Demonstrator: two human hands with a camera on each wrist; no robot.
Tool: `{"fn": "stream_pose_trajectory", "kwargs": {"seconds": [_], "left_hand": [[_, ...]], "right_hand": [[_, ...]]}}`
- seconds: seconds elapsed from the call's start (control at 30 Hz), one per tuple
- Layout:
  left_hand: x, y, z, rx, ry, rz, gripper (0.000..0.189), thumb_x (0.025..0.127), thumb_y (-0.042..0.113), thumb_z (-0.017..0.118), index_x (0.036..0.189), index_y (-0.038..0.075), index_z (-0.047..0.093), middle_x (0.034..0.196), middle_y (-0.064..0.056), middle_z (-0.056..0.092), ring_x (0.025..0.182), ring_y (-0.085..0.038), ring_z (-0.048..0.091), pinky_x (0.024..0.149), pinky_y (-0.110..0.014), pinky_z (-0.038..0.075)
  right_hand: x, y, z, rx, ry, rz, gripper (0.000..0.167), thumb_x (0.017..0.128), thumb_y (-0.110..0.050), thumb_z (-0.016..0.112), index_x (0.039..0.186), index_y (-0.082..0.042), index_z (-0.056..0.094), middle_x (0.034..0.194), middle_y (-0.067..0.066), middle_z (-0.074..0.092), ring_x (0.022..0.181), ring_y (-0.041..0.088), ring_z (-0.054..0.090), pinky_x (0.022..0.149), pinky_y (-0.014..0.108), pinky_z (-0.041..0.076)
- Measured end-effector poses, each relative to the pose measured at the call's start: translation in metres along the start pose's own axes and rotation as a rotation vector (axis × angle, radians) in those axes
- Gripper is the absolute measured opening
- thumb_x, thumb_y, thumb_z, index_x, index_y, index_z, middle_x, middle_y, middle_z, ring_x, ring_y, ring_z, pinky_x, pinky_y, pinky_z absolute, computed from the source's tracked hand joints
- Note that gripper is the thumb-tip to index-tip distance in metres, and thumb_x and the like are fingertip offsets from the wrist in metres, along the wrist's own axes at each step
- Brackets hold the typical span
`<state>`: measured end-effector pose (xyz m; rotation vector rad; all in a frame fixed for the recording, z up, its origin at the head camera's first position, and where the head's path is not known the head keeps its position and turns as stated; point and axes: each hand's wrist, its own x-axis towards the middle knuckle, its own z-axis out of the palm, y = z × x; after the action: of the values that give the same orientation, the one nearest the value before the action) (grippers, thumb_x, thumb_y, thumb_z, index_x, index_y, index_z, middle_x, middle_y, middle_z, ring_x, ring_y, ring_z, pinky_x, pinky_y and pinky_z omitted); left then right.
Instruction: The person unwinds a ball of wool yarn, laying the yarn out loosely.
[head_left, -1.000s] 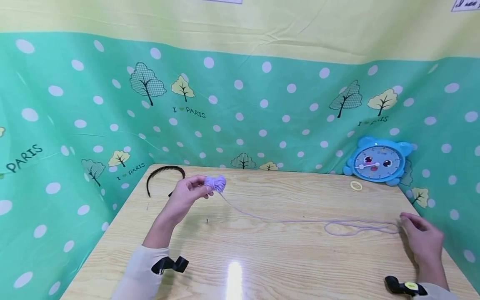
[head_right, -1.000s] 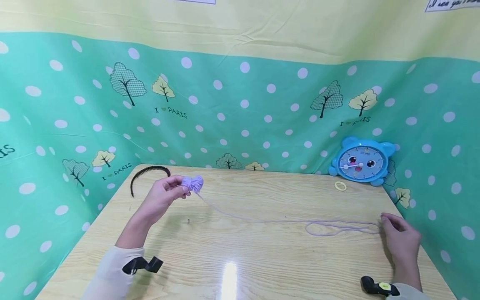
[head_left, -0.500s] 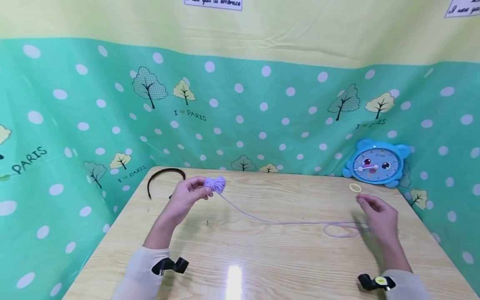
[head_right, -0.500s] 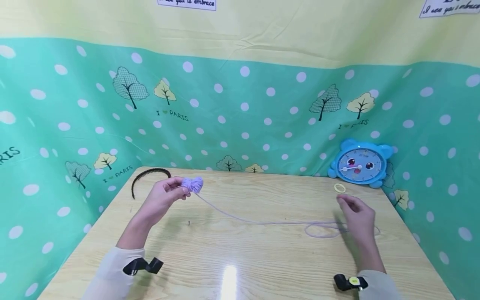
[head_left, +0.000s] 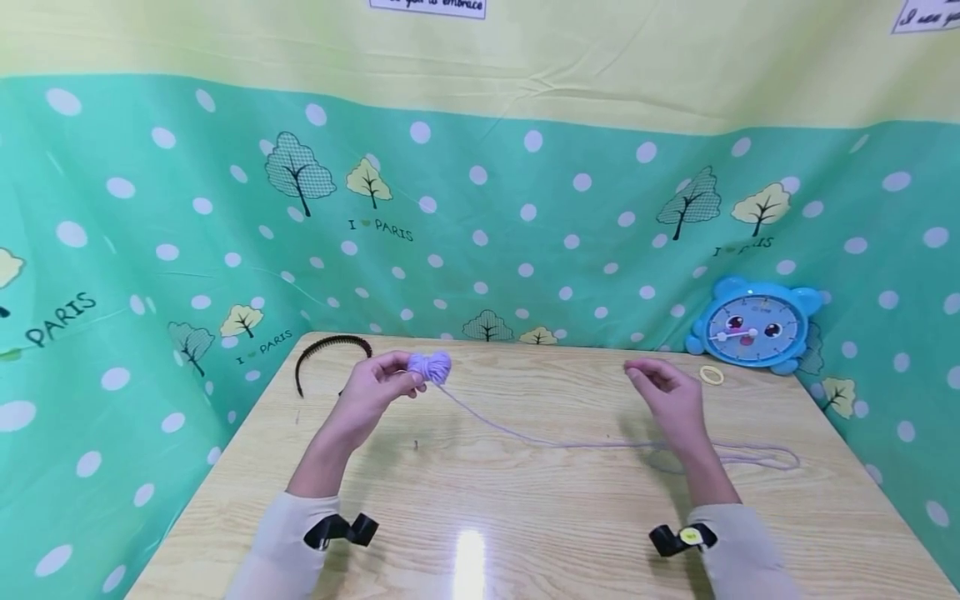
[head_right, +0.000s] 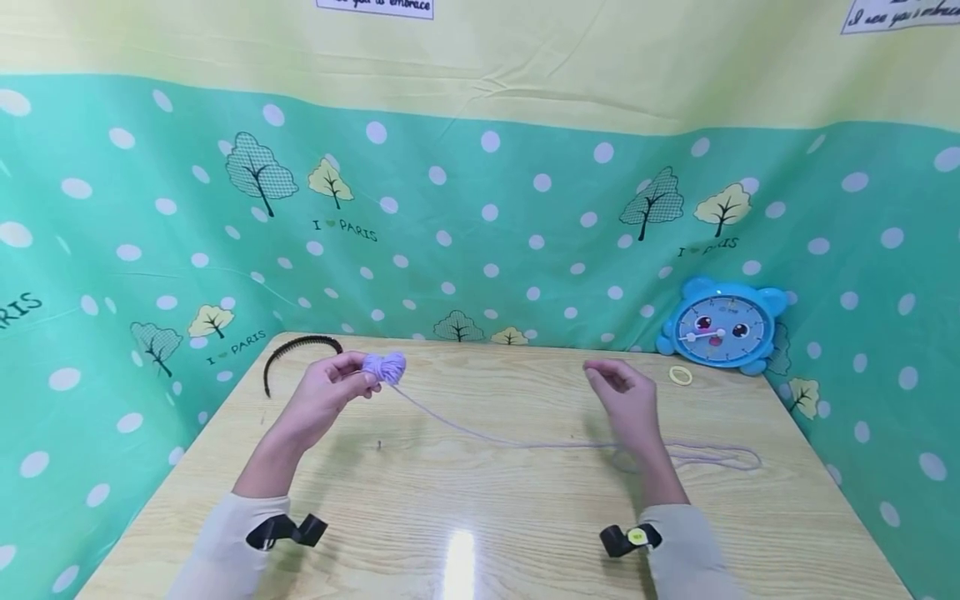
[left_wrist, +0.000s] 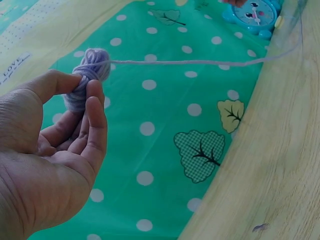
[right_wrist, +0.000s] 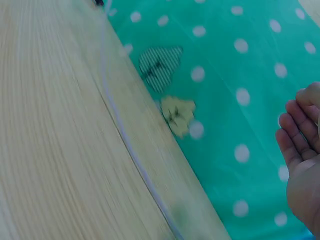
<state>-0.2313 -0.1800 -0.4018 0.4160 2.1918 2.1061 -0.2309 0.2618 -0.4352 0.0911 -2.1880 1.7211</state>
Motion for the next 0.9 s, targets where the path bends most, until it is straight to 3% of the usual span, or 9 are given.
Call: {"fn": "stream_pose_trajectory", "kwargs": {"seconds": [0.27,0.5,0.9], "left_hand": [[-0.001,0.001,0.001,-0.018,0.005,0.001,0.026,0.095,0.002,0.066,0.118,-0.009,0.061,0.091,0.004,0.071,0.083,-0.009,0.067,0.078,-0.023,0.059],[-0.001,0.002,0.002,-0.017,0.008,0.004,0.027,0.094,0.001,0.066,0.119,-0.01,0.061,0.091,0.004,0.071,0.082,-0.009,0.068,0.078,-0.023,0.059],[0.0,-0.001,0.004,-0.031,0.001,0.003,0.029,0.095,0.001,0.066,0.121,-0.011,0.06,0.094,0.002,0.071,0.083,-0.011,0.067,0.078,-0.023,0.059]], "right_hand": [[0.001,-0.01,0.05,0.105,-0.074,-0.042,0.028,0.098,-0.015,0.072,0.116,0.007,0.07,0.102,-0.017,0.075,0.1,0.004,0.07,0.088,0.014,0.058],[-0.004,-0.021,0.093,0.192,-0.187,-0.048,0.024,0.095,-0.011,0.074,0.114,0.005,0.071,0.108,-0.004,0.076,0.102,0.007,0.071,0.09,0.019,0.06],[-0.017,-0.029,0.143,0.246,-0.281,-0.045,0.019,0.095,-0.007,0.073,0.112,0.003,0.073,0.113,0.018,0.073,0.099,0.007,0.07,0.089,0.019,0.06]]}}
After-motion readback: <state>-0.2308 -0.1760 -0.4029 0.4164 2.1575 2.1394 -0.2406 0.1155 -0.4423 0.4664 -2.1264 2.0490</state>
